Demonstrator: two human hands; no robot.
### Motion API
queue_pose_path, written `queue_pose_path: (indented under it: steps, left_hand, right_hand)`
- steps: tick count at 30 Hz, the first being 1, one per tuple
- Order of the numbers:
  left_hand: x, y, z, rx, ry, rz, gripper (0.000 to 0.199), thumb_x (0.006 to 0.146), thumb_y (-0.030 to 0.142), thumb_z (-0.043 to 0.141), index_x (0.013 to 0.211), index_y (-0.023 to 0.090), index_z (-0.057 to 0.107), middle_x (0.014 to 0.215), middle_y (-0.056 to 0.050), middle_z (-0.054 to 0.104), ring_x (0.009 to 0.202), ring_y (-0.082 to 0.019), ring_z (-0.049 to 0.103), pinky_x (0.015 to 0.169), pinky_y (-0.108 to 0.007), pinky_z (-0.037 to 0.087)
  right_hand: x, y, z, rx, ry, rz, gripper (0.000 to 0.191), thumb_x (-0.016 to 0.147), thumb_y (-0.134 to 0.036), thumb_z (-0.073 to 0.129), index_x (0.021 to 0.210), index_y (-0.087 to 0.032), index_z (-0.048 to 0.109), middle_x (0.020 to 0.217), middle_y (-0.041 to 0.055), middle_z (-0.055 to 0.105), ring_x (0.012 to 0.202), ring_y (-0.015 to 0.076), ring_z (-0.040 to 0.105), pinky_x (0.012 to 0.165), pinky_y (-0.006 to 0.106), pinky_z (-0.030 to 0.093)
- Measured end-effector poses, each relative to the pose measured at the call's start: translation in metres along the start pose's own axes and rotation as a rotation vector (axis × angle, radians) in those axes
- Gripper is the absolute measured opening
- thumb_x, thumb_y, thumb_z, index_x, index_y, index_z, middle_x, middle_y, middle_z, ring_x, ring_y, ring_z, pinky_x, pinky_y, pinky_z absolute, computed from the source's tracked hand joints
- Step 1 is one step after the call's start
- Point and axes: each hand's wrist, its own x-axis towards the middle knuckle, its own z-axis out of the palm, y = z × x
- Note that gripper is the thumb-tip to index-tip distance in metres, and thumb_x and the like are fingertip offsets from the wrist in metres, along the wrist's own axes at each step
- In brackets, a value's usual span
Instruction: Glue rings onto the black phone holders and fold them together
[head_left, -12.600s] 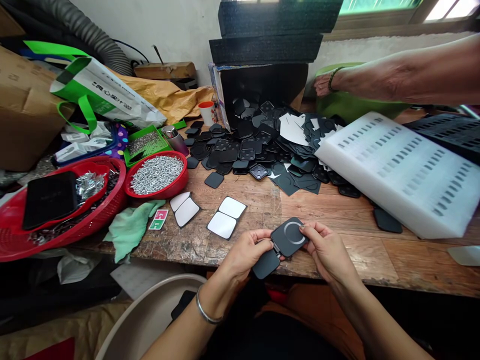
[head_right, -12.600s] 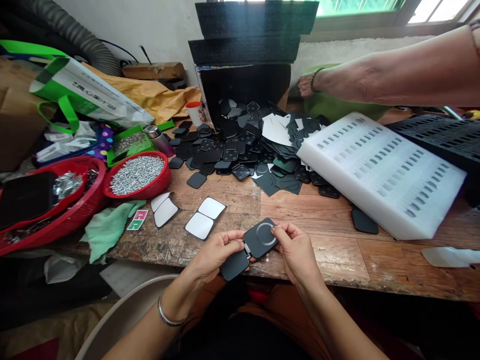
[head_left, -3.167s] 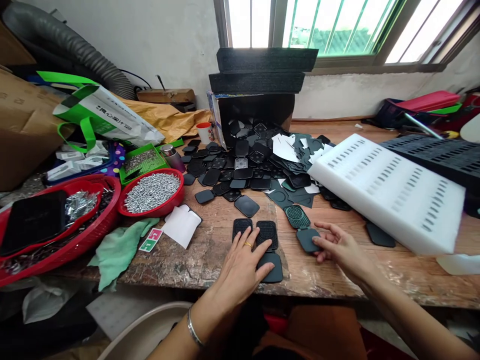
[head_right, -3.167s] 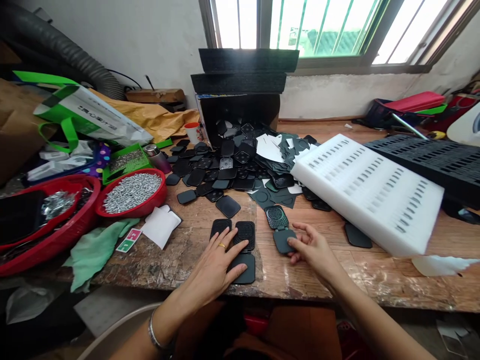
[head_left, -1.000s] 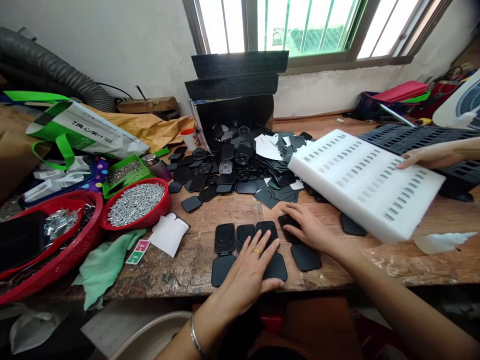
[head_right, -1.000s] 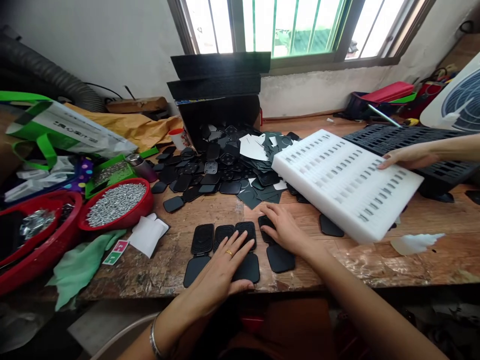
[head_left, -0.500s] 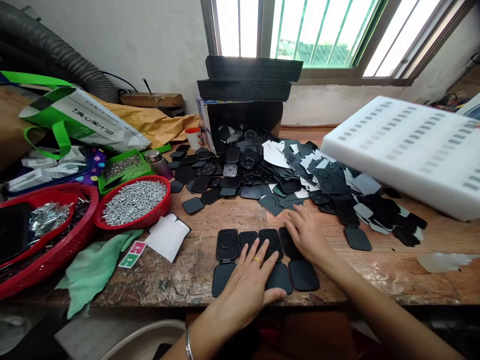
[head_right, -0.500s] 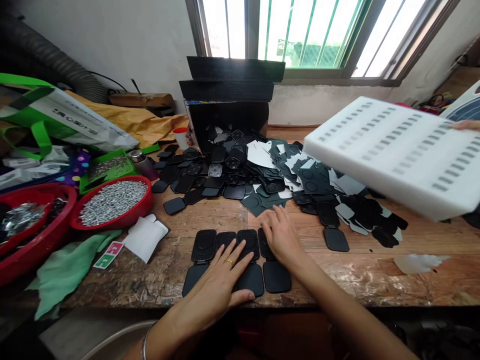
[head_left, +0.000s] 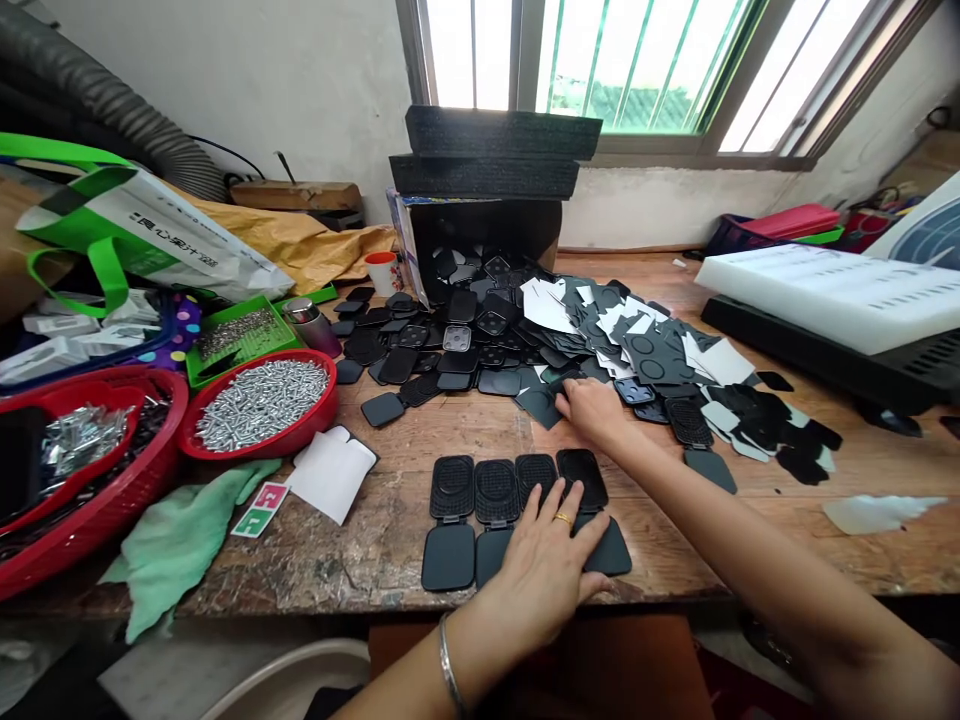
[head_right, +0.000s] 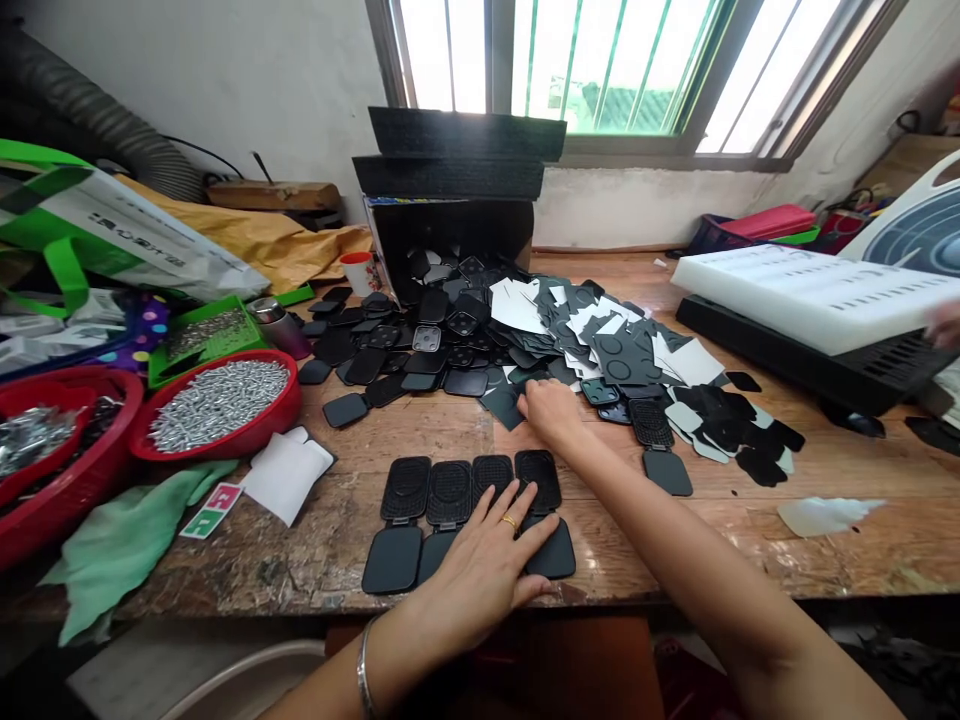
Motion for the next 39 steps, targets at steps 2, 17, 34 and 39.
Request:
queue_pose_path:
  steps: [2, 17, 34, 39]
  left_hand:
    - [-0.002, -0.002, -0.006, -0.007, -0.011, 0.016, 0.064, 0.085, 0.051, 0.058, 0.142, 0.031, 0.036, 0.154, -0.011, 0.027, 0.143, -0.030, 0.020, 0.114, -0.053, 0.022]
    - [0.002, 0.003, -0.016, 0.049, -0.066, -0.026, 0.065, 0.083, 0.051, 0.061, 0.140, 0.031, 0.039, 0.153, -0.011, 0.030, 0.142, -0.032, 0.021, 0.114, -0.054, 0.021]
    - [0.021, 0.019, -0.024, 0.135, -0.143, -0.014, 0.068, 0.083, 0.046, 0.063, 0.141, 0.021, 0.040, 0.151, -0.021, 0.029, 0.142, -0.034, 0.017, 0.113, -0.053, 0.024]
    - [0.046, 0.038, 0.004, 0.136, -0.038, 0.081, 0.067, 0.087, 0.054, 0.052, 0.143, 0.022, 0.036, 0.153, -0.018, 0.025, 0.143, -0.031, 0.017, 0.114, -0.051, 0.021]
  right_hand:
    - [-0.004, 0.010, -0.006, 0.031, -0.028, -0.105, 0.036, 0.089, -0.015, 0.043, 0.120, -0.012, 0.059, 0.118, 0.0169, 0.062, 0.104, 0.0255, 0.057, 0.086, 0.033, 0.042]
    - [-0.043, 0.033, -0.058, 0.396, 0.288, -0.181, 0.017, 0.091, -0.018, 0.044, 0.101, -0.015, 0.057, 0.098, 0.0109, 0.062, 0.091, 0.0216, 0.055, 0.084, 0.036, 0.044]
    - [-0.141, 0.083, -0.012, 0.054, 0.327, 0.361, 0.033, 0.086, -0.043, 0.057, 0.103, -0.014, 0.061, 0.098, 0.0159, 0.058, 0.097, 0.0319, 0.049, 0.082, 0.042, 0.042]
    - [-0.129, 0.117, -0.009, -0.065, 0.219, 0.514, 0.041, 0.083, -0.038, 0.059, 0.113, -0.009, 0.058, 0.098, 0.0198, 0.060, 0.094, 0.0330, 0.052, 0.079, 0.042, 0.041]
